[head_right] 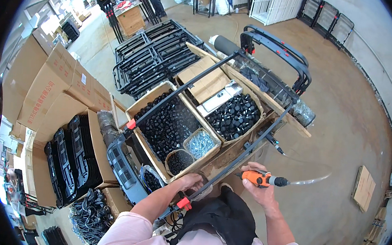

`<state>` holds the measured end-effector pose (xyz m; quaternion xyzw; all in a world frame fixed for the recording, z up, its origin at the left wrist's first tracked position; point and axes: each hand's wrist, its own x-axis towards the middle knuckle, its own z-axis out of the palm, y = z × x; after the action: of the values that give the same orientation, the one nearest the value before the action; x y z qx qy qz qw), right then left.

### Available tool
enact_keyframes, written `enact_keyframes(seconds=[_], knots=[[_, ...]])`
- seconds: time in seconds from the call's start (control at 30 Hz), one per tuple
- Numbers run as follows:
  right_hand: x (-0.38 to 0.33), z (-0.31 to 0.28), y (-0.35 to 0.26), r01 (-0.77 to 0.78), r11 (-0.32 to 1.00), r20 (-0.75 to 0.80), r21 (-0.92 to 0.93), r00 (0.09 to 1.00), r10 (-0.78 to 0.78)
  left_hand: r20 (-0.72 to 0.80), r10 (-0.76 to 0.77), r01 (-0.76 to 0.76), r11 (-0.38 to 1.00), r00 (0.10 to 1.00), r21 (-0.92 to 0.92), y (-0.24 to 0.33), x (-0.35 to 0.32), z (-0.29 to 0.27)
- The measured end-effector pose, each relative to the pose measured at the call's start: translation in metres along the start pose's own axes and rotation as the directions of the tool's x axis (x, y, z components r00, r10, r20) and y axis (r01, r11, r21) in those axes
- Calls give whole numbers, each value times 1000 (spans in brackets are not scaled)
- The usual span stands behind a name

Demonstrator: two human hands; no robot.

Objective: Assembling parts of outdoor power equipment by connecting internal wiring and securing housing with a pneumatic screwdriver.

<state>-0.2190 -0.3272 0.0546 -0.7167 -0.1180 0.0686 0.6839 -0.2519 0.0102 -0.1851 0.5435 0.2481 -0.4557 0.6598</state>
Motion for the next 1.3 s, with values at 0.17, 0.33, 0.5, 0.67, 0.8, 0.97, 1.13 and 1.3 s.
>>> enact_keyframes(seconds=[0.17,0.33,0.5,0.67,0.8,0.97,1.13,1.3], knots=[[0,1,-31,54,996,0,70,999,-54,55,37,-30,991,998,-133,8,-17,-2],[5,-2,-53,199,972,91,-127,978,-189,74,176,-161,971,982,-176,19,-58,11],[23,13,-36,186,983,179,1,967,-183,-99,338,-352,890,936,-290,22,-93,12],[43,49,-40,96,979,271,180,952,-143,-421,495,-646,647,760,-405,27,-139,29],[62,77,-37,134,970,382,204,901,-205,-619,430,-753,384,658,-534,23,-161,55],[74,119,-31,133,959,575,248,777,-257,-788,279,-835,146,549,-530,-3,-181,94],[62,159,-39,-61,954,731,295,658,-184,-840,200,-840,-112,505,-532,-28,-192,123],[44,185,-31,-156,949,816,273,560,-142,-851,166,-820,-227,499,-525,-45,-205,128]])
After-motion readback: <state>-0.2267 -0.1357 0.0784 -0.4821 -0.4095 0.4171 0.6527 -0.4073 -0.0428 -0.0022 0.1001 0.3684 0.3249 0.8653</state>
